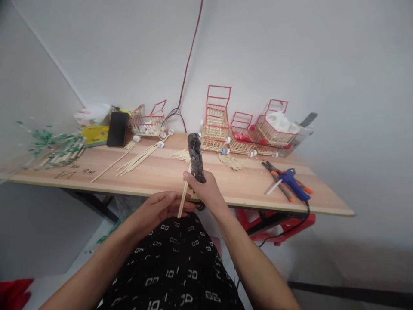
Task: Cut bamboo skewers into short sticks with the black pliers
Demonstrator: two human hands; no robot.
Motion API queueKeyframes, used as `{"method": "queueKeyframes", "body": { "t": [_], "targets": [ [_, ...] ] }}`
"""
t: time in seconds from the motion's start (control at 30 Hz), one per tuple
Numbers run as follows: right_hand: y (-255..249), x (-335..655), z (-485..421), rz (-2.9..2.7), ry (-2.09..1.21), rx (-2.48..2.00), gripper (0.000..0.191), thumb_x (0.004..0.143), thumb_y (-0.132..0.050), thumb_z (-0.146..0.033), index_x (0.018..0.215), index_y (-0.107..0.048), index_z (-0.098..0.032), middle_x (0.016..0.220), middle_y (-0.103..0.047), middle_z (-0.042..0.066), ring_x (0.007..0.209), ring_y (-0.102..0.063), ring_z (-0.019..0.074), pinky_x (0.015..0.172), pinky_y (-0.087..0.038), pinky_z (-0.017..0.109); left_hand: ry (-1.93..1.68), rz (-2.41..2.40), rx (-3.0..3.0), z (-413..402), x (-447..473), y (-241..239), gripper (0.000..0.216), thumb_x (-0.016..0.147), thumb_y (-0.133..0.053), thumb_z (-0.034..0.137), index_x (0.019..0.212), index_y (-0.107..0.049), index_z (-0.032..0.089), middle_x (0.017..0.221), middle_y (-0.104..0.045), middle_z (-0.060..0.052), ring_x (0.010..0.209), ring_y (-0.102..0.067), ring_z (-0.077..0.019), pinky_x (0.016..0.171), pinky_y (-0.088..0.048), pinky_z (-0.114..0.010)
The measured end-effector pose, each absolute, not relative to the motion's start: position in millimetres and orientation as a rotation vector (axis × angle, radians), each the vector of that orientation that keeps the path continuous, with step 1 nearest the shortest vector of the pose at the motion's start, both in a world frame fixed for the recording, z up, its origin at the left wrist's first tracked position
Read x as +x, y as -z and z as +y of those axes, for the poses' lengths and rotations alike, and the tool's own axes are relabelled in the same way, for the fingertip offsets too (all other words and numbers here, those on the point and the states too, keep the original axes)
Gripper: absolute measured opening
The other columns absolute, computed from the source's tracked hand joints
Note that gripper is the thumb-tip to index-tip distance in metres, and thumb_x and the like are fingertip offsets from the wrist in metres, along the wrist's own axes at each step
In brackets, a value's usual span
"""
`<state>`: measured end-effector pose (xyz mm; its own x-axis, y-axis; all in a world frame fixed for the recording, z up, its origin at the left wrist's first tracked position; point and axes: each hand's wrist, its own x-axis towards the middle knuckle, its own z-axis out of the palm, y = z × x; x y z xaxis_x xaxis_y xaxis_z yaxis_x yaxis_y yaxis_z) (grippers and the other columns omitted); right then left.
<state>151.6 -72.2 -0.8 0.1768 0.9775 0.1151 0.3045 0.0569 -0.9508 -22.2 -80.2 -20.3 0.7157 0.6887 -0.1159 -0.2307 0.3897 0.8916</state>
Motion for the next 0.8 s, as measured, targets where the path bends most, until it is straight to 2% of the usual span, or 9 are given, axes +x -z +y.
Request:
{"method": "queueKeyframes", "body": {
  "t": [0.17,0.23,0.33,0.4,0.53,0.6,0.7,0.8],
  "targets": [
    [6,149,-69,-1.336,-0.838,-1.461,0.044,0.073,-0.063,-0.059,0.062,-0.055,-0.017,0.054,-0.052,-0.001,0.051,-0.047,0.0120,0.048,-0.038,0.024,-0.610,0.537,0.995,-75,-19,18,0.039,0.086,-0.060,0.040,0.112,-0.064,0.011,0.117,-0.066,-0.019,0.093,-0.068,-0.0254,0.083,-0.051,-0.038],
    [9,150,-69,-1.347,-0.811,-1.478,0.044,0.074,-0.062,-0.058,0.060,-0.053,-0.018,0.052,-0.051,-0.002,0.050,-0.045,0.0118,0.047,-0.036,0.024,-0.603,0.531,0.992,-74,-16,18,0.037,0.085,-0.063,0.038,0.109,-0.065,0.010,0.116,-0.066,-0.019,0.090,-0.069,-0.0239,0.080,-0.052,-0.036],
    [12,151,-69,-1.374,-0.764,-1.510,0.042,0.076,-0.060,-0.057,0.061,-0.054,-0.018,0.051,-0.049,-0.002,0.049,-0.044,0.0122,0.047,-0.035,0.024,-0.593,0.541,0.992,-74,-9,20,0.036,0.082,-0.066,0.039,0.103,-0.065,0.010,0.102,-0.070,-0.016,0.083,-0.069,-0.0211,0.075,-0.053,-0.033],
    [13,150,-70,-1.381,-0.763,-1.527,0.041,0.078,-0.059,-0.055,0.062,-0.054,-0.018,0.051,-0.049,-0.002,0.049,-0.045,0.0124,0.047,-0.035,0.024,-0.622,0.573,1.009,-75,-4,22,0.034,0.081,-0.066,0.040,0.095,-0.065,0.010,0.089,-0.071,-0.013,0.071,-0.067,-0.0166,0.063,-0.050,-0.026],
    [14,147,-72,-1.348,-0.800,-1.538,0.040,0.077,-0.060,-0.055,0.065,-0.056,-0.017,0.052,-0.052,-0.001,0.050,-0.047,0.0130,0.048,-0.037,0.024,-0.755,0.634,1.127,-77,4,23,0.037,0.081,-0.062,0.046,0.074,-0.062,0.010,0.060,-0.061,-0.003,0.042,-0.046,-0.0055,0.042,-0.030,-0.018],
    [12,149,-74,-1.360,-0.842,-1.517,0.042,0.078,-0.059,-0.057,0.064,-0.056,-0.017,0.054,-0.054,0.000,0.052,-0.049,0.0138,0.051,-0.040,0.025,-0.795,0.659,1.191,-77,5,23,0.037,0.081,-0.060,0.047,0.073,-0.061,0.011,0.056,-0.057,0.000,0.040,-0.039,-0.0043,0.041,-0.025,-0.018],
    [4,164,-82,-1.452,-0.916,-1.453,0.047,0.083,-0.052,-0.059,0.067,-0.059,-0.015,0.063,-0.058,0.003,0.060,-0.053,0.0150,0.060,-0.044,0.027,-0.805,0.724,1.303,-75,-1,21,0.034,0.083,-0.057,0.045,0.076,-0.061,0.012,0.057,-0.056,0.001,0.042,-0.039,-0.0048,0.042,-0.025,-0.018],
    [-8,190,-97,-1.497,-0.980,-1.496,0.053,0.086,-0.044,-0.063,0.090,-0.064,-0.014,0.071,-0.061,0.004,0.065,-0.057,0.0172,0.062,-0.045,0.029,-0.815,0.790,1.402,-73,-10,18,0.031,0.086,-0.053,0.042,0.080,-0.061,0.013,0.060,-0.057,0.001,0.043,-0.040,-0.0054,0.043,-0.027,-0.018]
  ]
}}
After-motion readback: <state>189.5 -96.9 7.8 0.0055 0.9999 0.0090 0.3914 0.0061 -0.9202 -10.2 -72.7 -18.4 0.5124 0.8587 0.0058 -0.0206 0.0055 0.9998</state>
